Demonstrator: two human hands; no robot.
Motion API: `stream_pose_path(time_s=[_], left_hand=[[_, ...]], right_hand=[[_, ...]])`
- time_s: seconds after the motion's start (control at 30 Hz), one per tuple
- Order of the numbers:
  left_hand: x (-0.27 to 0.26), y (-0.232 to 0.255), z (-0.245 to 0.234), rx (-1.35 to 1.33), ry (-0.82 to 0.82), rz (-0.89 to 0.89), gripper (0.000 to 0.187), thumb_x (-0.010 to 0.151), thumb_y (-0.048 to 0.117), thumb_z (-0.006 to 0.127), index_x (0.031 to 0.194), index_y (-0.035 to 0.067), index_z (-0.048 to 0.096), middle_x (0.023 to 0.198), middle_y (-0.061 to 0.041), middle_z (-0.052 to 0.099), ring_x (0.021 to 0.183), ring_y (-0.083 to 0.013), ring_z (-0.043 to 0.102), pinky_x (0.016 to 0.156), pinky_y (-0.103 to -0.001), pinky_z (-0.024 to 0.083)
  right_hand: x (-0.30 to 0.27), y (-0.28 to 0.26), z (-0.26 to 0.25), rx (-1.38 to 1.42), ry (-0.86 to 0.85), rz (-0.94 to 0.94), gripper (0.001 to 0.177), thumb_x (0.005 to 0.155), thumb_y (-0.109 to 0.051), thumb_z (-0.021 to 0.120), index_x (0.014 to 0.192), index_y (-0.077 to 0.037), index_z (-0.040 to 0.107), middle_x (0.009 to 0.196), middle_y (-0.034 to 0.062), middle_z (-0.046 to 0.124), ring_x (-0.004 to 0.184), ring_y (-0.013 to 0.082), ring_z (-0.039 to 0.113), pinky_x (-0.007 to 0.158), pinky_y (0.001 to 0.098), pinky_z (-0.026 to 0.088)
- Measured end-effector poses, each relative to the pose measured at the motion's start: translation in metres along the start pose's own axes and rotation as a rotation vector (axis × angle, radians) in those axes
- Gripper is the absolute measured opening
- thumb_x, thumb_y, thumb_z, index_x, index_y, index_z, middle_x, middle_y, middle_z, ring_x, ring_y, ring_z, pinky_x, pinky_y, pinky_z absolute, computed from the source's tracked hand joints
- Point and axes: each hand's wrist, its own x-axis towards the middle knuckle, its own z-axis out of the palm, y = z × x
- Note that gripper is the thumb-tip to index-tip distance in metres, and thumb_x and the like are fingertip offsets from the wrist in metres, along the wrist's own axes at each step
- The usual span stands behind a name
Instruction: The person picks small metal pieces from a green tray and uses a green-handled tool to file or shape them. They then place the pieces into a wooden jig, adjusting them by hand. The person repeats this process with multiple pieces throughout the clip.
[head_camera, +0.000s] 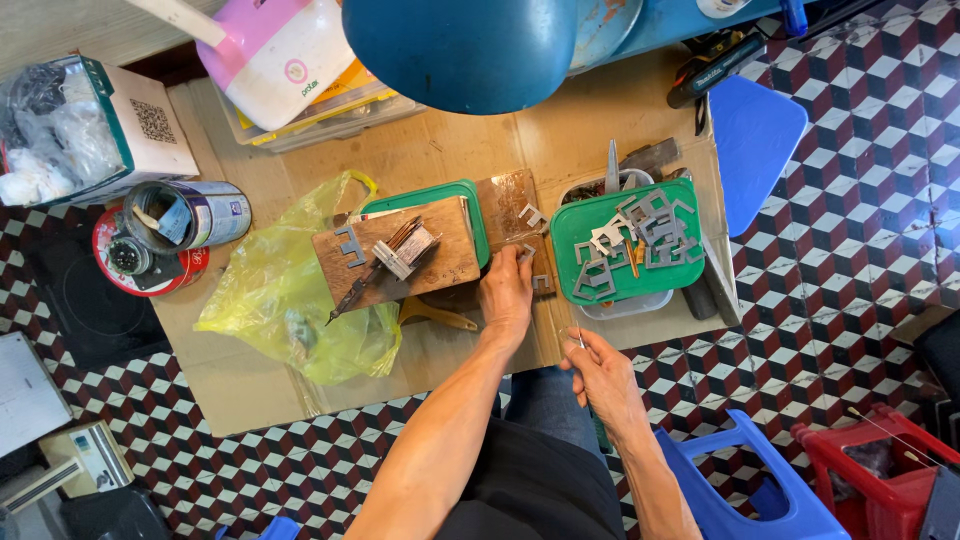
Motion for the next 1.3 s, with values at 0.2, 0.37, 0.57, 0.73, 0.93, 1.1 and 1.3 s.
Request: stream_pose_path(time_s=[0.2,0.37,0.57,0.73,0.93,1.1,1.3], left_hand=[[0.001,-0.008,-0.004,0.03,-0.014,0.125,0.012,0.094,0.016,0.065,0.101,0.007,0.068,0.1,-0.017,0.071,0.087,-0.0401,0.069,0.073,-0.05,0.055],[0.003,-0.003,0.002,-0.058,0.016,-0.015,0.013,0.088,0.015,0.072,0.097,0.006,0.074,0.084,-0.013,0.07,0.072,-0.0292,0.068,0.066,-0.043,0.054],[-0.013,0.017,-0.023,-0.387,-0.024,-0.275,0.015,0.09,0.015,0.077,0.1,0.004,0.075,0.064,0.001,0.059,0.057,-0.0045,0.049,0.053,-0.027,0.046],[-0.036,0.034,-0.069,-0.591,-0.109,-0.234,0.015,0.09,0.012,0.077,0.101,0.003,0.076,0.07,0.006,0.06,0.058,-0.0001,0.049,0.048,-0.019,0.048],[-0.041,0.056,-0.095,-0.581,-0.094,-0.105,0.012,0.09,0.012,0.077,0.1,0.004,0.077,0.074,0.005,0.063,0.061,-0.0003,0.052,0.049,-0.019,0.05],[-0.047,0.058,-0.098,-0.584,-0.101,-0.066,0.011,0.091,0.012,0.078,0.099,0.005,0.077,0.077,0.005,0.066,0.063,-0.0005,0.057,0.051,-0.019,0.052],[-0.039,0.025,-0.057,-0.656,-0.083,-0.285,0.017,0.092,0.017,0.076,0.103,0.005,0.078,0.078,0.004,0.067,0.065,-0.001,0.055,0.051,-0.02,0.051]], right_hand=[[0.003,0.007,-0.008,0.0,-0.006,-0.034,0.049,0.094,-0.02,0.063,0.139,0.0,0.059,0.079,0.0053,0.067,0.052,0.0066,0.051,0.041,0.0224,0.042],[0.003,0.008,-0.011,0.009,-0.018,-0.059,0.049,0.094,-0.02,0.063,0.139,0.0,0.059,0.079,0.0054,0.067,0.052,0.0064,0.052,0.041,0.0221,0.043],[-0.012,-0.009,-0.008,-0.002,-0.01,-0.05,0.049,0.094,-0.02,0.063,0.139,-0.001,0.059,0.079,0.006,0.067,0.052,0.0066,0.052,0.041,0.0225,0.042],[-0.024,-0.029,-0.002,-0.024,-0.04,-0.098,0.05,0.094,-0.021,0.062,0.14,-0.002,0.059,0.079,0.0059,0.069,0.052,0.0066,0.052,0.042,0.0219,0.043],[-0.028,-0.041,0.005,-0.014,-0.046,-0.156,0.049,0.095,-0.021,0.062,0.14,-0.001,0.059,0.082,0.0051,0.069,0.054,0.0053,0.052,0.043,0.021,0.043],[-0.025,-0.036,0.007,-0.02,-0.05,-0.161,0.048,0.094,-0.02,0.063,0.138,0.0,0.061,0.081,0.0055,0.069,0.053,0.006,0.052,0.042,0.0215,0.042],[-0.024,-0.023,0.004,-0.051,-0.033,-0.134,0.048,0.094,-0.02,0.063,0.138,-0.001,0.061,0.08,0.0059,0.069,0.053,0.0069,0.053,0.042,0.0225,0.043]])
